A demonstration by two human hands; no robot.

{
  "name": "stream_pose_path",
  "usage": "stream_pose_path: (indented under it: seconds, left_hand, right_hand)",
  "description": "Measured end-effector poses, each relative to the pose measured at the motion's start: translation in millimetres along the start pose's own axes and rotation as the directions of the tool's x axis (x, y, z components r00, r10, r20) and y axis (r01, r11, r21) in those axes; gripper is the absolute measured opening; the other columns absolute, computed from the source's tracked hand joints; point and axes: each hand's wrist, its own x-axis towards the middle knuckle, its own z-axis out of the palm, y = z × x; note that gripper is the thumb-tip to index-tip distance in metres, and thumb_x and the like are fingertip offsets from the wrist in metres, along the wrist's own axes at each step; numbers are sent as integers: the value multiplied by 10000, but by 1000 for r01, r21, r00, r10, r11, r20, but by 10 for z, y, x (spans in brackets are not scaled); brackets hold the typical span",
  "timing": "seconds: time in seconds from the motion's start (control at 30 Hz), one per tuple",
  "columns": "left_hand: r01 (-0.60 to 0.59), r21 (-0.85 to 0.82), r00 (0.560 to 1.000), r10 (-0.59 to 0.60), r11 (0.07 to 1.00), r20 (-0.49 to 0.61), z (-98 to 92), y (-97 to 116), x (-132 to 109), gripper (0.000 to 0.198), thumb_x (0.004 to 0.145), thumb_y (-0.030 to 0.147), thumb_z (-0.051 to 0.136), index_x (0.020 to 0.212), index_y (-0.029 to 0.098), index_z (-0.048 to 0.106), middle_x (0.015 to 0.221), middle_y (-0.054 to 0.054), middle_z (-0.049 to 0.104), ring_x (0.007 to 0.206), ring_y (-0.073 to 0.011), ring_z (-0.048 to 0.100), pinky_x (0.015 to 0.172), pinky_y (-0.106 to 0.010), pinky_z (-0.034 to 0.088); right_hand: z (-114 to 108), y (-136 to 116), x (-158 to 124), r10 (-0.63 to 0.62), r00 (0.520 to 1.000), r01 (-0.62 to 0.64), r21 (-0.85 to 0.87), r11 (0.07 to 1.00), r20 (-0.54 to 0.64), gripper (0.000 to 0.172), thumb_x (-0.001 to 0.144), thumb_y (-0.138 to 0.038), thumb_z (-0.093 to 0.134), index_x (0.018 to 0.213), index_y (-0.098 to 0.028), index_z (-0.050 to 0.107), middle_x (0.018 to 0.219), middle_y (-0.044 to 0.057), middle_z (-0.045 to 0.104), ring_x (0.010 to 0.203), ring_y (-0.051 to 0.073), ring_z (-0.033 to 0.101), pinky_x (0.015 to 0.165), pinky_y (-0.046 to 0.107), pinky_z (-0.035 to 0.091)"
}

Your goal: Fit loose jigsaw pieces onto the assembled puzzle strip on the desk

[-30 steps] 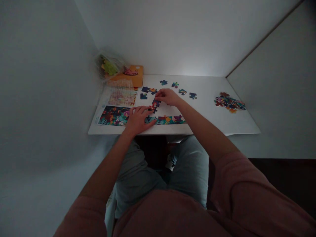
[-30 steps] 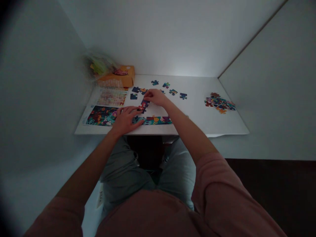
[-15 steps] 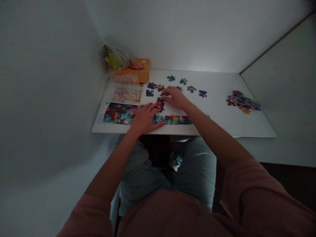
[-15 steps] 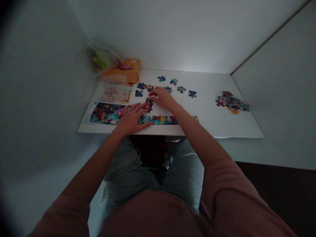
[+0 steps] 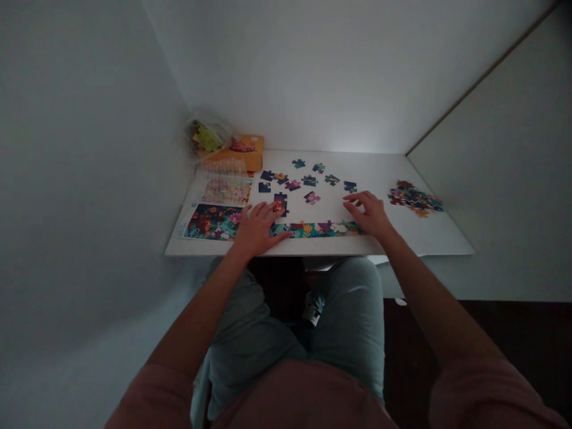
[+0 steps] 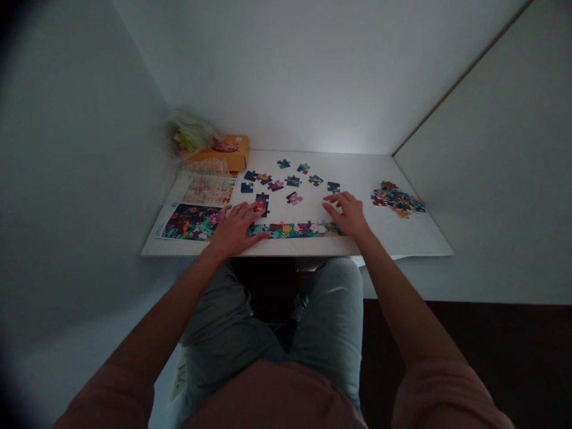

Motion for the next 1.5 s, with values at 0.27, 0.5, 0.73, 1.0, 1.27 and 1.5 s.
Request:
stream_pose_path:
  seconds: [0.27, 0.5, 0.73, 1.0, 1.27, 1.5]
  left_hand:
    - [77, 68, 997, -75, 995, -28, 15, 85, 6, 538, 851, 593, 327, 1335, 365, 383, 1436, 26, 335, 1336, -295, 240, 1099, -545, 146]
    - [114, 110, 993, -114, 987, -5, 3, 168, 38, 550, 851, 565, 350, 1362, 360, 341, 1449, 11, 318, 1343, -302, 234, 1083, -560, 156]
    - [130, 161, 992, -128, 978, -23, -6, 206, 53, 596, 849, 588, 333, 1379, 316, 315, 1487, 4, 234, 1351, -278, 218, 1100, -515, 144]
    - [99, 138, 995, -99, 985, -7, -55, 260, 20, 519, 873, 553, 306, 1355, 366, 343, 1452, 48, 305, 1346, -222, 241, 1110, -451, 169]
    - [117, 126, 993, -118, 985, -3, -13, 214, 23, 607, 865, 555, 343, 1396, 269, 273, 1462, -37, 292, 1350, -246, 225, 1101, -467, 155]
    - [88, 134, 994, -95, 987, 47, 49, 129, 29, 628, 862, 514, 369, 1420, 275, 207, 1495, -22, 207, 1364, -245, 189, 1115, -458, 131]
  right_hand:
    - [-63, 328, -357, 17, 996, -14, 35, 999, -87, 308, 792, -444, 537, 1099, -466, 557, 1091, 72, 574, 1060, 319, 517, 923, 541, 360]
    - [-43, 361, -422, -115, 993, 115, 9, 993, -31, 325, 788, -468, 576, 1113, -472, 564, 1132, 62, 541, 1072, 300, 496, 929, 503, 359]
    - [-66, 527, -507, -102, 994, 103, 8, 995, -41, 256, 791, -461, 576, 1045, -444, 602, 1100, 57, 549, 1051, 292, 512, 897, 511, 369]
    - [-95, 700, -579, -24, 993, 26, 16, 1000, -115, 264, 780, -464, 582, 1033, -391, 607, 1062, 87, 561, 1020, 300, 532, 869, 514, 392]
    - [-77, 664, -591, -33, 994, 42, 86, 995, -103, 246, 783, -454, 572, 1010, -377, 625, 1025, 89, 583, 928, 285, 579, 838, 466, 447]
    - [-131, 608, -599, -33, 999, 35, 46, 998, -41, 339, 811, -557, 497, 1067, -361, 602, 1045, 81, 575, 951, 275, 566, 864, 447, 443]
